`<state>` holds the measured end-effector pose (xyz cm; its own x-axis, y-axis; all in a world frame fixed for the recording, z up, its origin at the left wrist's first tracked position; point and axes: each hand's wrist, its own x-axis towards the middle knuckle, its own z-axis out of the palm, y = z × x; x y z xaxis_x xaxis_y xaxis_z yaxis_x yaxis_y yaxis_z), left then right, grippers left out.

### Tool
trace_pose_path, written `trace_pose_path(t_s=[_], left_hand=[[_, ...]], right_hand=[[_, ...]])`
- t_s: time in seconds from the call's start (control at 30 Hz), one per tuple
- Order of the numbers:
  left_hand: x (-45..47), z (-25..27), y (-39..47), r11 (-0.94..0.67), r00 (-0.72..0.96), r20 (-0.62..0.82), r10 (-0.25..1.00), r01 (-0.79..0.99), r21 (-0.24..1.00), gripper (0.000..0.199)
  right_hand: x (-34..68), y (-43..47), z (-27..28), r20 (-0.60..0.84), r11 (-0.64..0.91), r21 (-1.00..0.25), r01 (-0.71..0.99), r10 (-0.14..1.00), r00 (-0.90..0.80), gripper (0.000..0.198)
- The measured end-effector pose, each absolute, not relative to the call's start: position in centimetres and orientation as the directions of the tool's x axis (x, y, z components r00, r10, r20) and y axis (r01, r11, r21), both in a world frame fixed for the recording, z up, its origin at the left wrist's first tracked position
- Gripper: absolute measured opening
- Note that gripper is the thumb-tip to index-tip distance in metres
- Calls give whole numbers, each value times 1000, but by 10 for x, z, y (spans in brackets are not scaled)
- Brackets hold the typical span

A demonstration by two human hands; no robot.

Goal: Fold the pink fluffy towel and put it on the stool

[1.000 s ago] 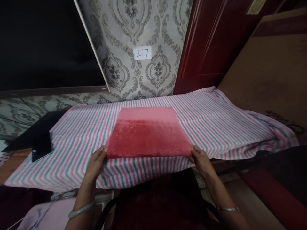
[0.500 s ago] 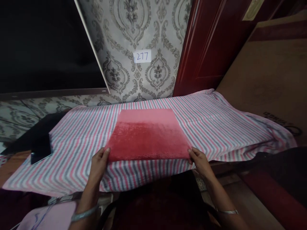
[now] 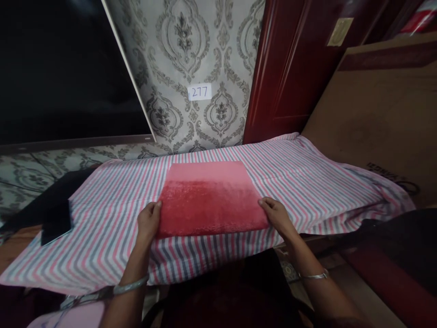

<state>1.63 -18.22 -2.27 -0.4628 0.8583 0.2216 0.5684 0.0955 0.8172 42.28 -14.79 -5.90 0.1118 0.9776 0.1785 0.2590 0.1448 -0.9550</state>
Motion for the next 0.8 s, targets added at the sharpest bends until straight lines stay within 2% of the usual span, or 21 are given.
trace_pose_path(t_s=[0.1, 0.33, 0.57, 0.67, 0.73, 0.8], left_hand=[[12, -29, -181, 141, -505, 252, 825, 618, 774, 32], [7, -25, -184, 120, -435, 222, 873, 632, 766, 42], [12, 6, -141, 250, -340, 100, 935, 833, 494, 41], [19, 4, -128, 266, -352, 161, 922, 879, 397, 31], [21, -4, -126, 288, -396, 209, 894, 866, 408, 26], [18, -14, -128, 287, -432, 212, 877, 823, 490, 26]], right_hand=[[427, -148, -68, 182, 132, -958, 253, 965, 186, 52], [429, -149, -66, 159, 141, -971, 192, 984, 85, 47], [416, -120, -51, 158, 127, -933, 337, 985, 67, 46], [413, -106, -58, 216, 143, -900, 413, 967, 137, 44], [413, -100, -65, 231, 122, -898, 423, 948, 218, 45], [415, -99, -71, 213, 97, -907, 410, 945, 247, 48]])
